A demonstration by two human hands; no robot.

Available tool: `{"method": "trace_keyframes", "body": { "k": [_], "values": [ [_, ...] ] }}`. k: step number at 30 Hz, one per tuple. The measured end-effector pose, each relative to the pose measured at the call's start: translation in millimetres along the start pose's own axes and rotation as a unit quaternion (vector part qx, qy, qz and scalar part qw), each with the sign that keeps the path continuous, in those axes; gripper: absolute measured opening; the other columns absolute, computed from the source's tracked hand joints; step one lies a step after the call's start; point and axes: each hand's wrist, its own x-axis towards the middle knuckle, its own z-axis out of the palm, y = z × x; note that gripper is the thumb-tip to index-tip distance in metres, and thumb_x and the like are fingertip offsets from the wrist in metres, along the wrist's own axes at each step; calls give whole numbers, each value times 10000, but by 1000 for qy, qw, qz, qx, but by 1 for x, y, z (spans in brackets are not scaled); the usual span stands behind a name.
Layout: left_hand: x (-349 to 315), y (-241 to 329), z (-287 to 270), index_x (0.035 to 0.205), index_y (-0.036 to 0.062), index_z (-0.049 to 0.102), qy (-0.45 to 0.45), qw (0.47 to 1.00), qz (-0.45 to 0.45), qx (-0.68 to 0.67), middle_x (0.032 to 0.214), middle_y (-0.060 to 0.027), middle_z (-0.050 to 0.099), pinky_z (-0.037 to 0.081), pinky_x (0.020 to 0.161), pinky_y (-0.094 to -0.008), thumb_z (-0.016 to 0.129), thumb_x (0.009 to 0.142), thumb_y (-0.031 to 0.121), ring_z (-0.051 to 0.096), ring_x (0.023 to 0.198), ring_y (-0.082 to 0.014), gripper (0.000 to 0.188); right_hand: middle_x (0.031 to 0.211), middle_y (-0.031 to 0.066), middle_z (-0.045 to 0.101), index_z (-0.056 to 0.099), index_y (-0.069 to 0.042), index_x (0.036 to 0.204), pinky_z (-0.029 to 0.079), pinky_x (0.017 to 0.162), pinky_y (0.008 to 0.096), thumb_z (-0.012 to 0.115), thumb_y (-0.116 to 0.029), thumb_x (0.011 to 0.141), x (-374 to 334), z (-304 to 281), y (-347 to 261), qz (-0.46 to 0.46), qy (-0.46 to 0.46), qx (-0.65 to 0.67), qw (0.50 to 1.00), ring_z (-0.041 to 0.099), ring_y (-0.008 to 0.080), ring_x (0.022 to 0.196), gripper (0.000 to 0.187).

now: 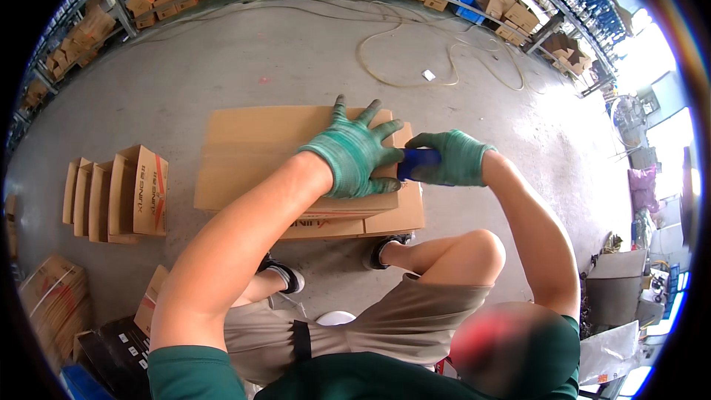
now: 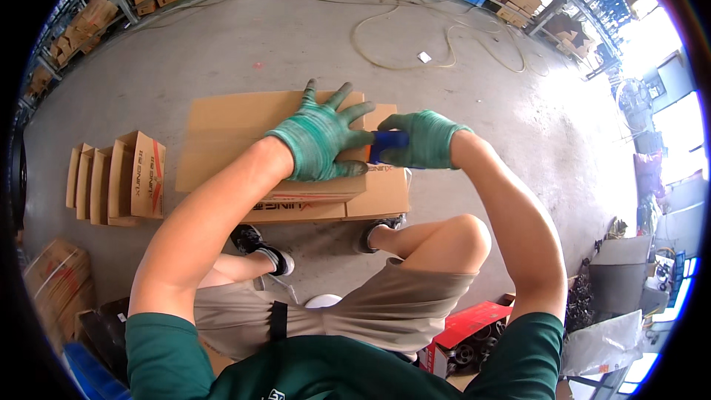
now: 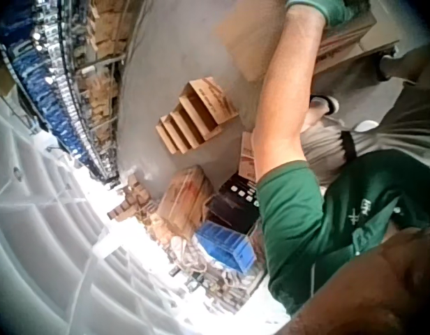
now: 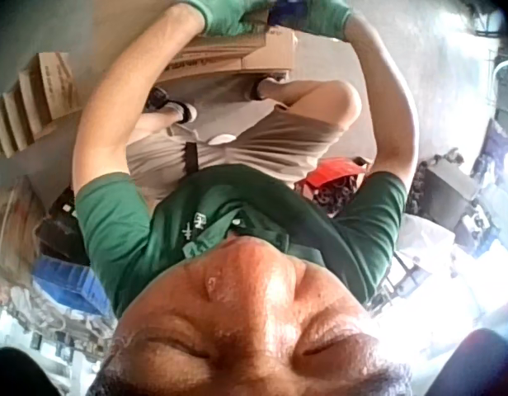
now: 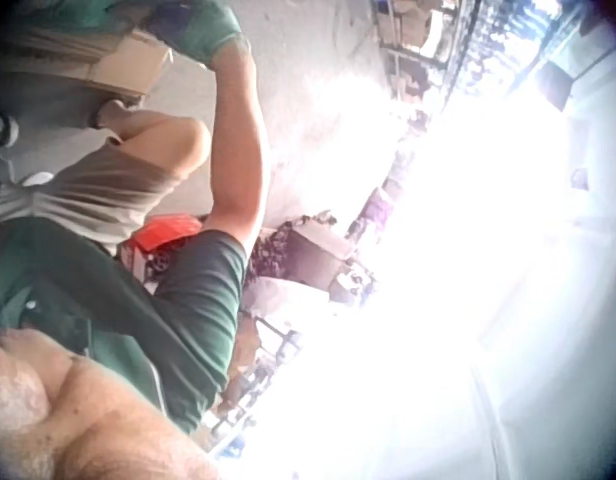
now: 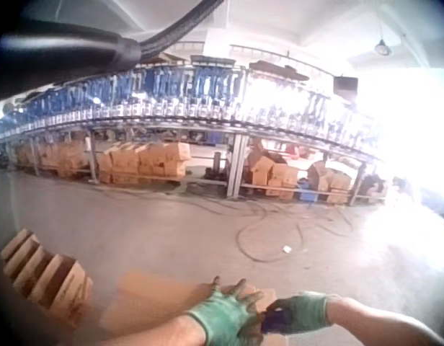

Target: The person sits on the floor in a warehouse and repeatedly assembles and seals cardboard boxes. They fold the flaps of flat-packed boxes into shape and use a handheld tape dispenser to apply tape across the seams. The person works on multiple boxes in succession, stacking the finished ones.

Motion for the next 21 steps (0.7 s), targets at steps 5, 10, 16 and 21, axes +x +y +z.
{"method": "trace_keyframes", "body": {
  "k": [5, 10, 16, 21],
  "values": [
    [28, 6, -4, 1225, 204, 724, -59, 998, 5, -32, 1553, -79, 443, 116, 1103, -817, 511, 921, 676, 192, 1506, -464, 601, 998, 43, 739, 633, -213, 1141, 552, 811, 396, 612, -375, 900, -8, 54, -23, -27, -109, -297, 948, 706, 315, 930, 291],
    [30, 10, 0, 1054, 184, 785, -58, 997, -6, -53, 1538, -60, 470, 103, 1101, -817, 511, 927, 657, 175, 1511, -464, 561, 955, 100, 736, 658, -162, 1087, 551, 780, 397, 624, -276, 913, 25, 119, -9, 131, 81, -30, 988, 704, 304, 931, 210],
    [18, -17, 21, 1362, 209, 607, 68, 995, -4, -78, 1608, -116, 338, 113, 1201, -673, 524, 997, 379, 180, 1526, -403, 411, 1096, 123, 704, 645, -121, 1214, 522, 874, 409, 628, -177, 899, 92, 218, 32, 94, 207, -66, 972, 663, 313, 1037, 320],
    [-83, -43, 11, 1580, 188, 302, 75, 946, -317, -5, 1654, -146, 220, 114, 1219, -632, 650, 930, 467, 109, 1549, -378, 789, 1113, 196, 678, 527, -124, 1414, 559, 853, 448, 621, -92, 885, 47, 166, 10, 23, 265, 43, 963, 671, 376, 1021, 538]
  ]
}}
